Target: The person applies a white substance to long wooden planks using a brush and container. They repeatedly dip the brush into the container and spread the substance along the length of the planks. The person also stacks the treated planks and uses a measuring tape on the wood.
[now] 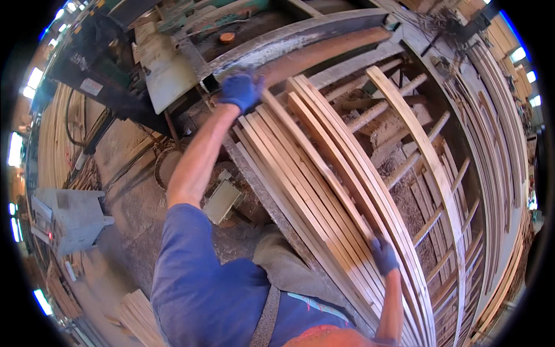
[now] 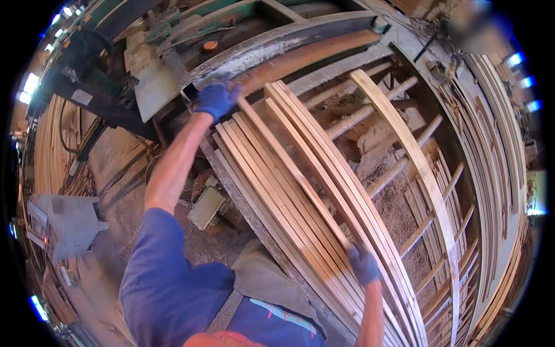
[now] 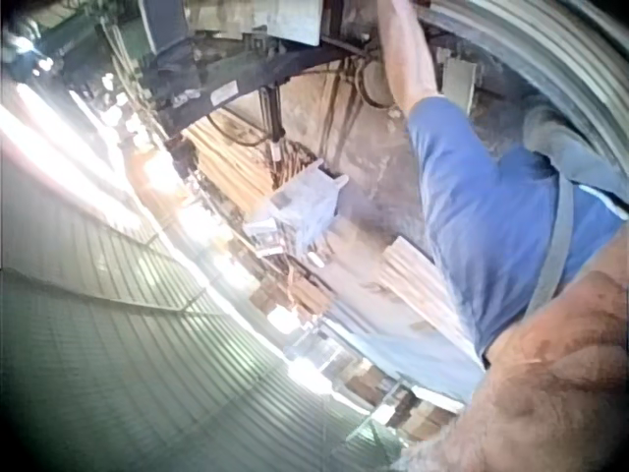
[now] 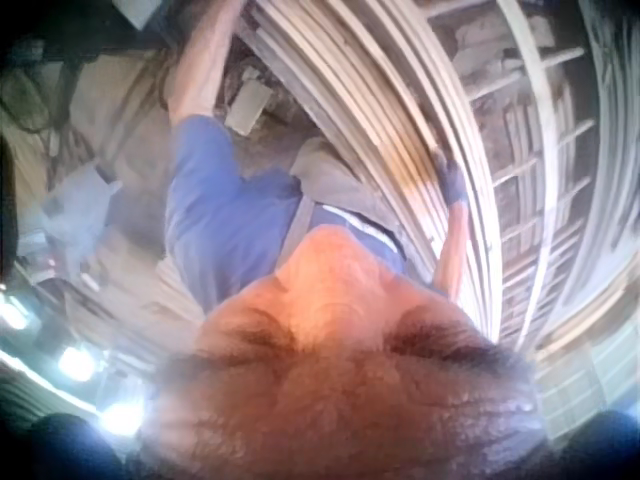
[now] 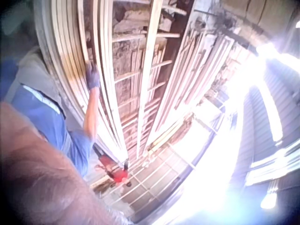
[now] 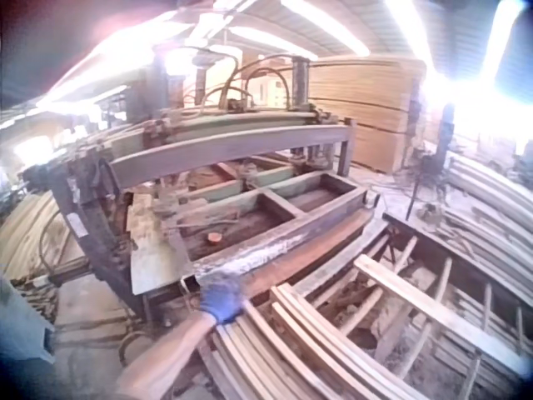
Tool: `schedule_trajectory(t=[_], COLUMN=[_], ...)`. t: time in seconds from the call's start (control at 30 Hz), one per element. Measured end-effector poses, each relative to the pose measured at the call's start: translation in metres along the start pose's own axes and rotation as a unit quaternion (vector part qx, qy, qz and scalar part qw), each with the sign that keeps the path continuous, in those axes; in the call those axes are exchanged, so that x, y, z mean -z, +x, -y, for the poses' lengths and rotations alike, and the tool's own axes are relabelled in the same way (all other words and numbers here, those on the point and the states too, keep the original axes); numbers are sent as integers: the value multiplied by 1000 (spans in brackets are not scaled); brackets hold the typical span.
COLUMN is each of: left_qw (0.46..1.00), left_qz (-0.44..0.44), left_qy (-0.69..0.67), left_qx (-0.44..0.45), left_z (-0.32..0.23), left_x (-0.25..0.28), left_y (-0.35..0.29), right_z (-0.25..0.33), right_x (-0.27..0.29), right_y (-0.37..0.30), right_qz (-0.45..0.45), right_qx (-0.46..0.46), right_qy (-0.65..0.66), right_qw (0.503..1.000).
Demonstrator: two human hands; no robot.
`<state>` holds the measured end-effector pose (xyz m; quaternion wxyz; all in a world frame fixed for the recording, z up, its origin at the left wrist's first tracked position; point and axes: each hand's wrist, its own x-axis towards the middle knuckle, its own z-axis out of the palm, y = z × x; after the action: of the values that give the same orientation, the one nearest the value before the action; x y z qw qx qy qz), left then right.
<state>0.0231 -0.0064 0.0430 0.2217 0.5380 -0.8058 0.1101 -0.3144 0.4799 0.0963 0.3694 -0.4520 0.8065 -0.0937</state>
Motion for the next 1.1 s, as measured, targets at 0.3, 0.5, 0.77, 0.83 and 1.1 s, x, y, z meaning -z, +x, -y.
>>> schedule_trajectory(t=[0.3,0.5,0.77,0.83,1.1], left_qw=[735,790,824,810,853], left_qz=[204,177,226,210,218], left_qy=[-491,-494,-461,-490,-464], left_qx=[-421,-316,-240,-245,-99], left_z=[-158,-133,-97,-109,-81], left_x=[183,205,175,165,178], left_y=[-150,-194,-253,-259,-294], right_z=[12,-23,13,19,-3], right_x=[-35,-26,-44,-43,-41], right_y=[44,10,49,50,32], right_qz=[-32,-22,-51,-68,-48], right_qx=[-8,1,21,37,8], right_qy=[-87,-51,-62,-77,-63], right_qw=[996,998,997,994,997])
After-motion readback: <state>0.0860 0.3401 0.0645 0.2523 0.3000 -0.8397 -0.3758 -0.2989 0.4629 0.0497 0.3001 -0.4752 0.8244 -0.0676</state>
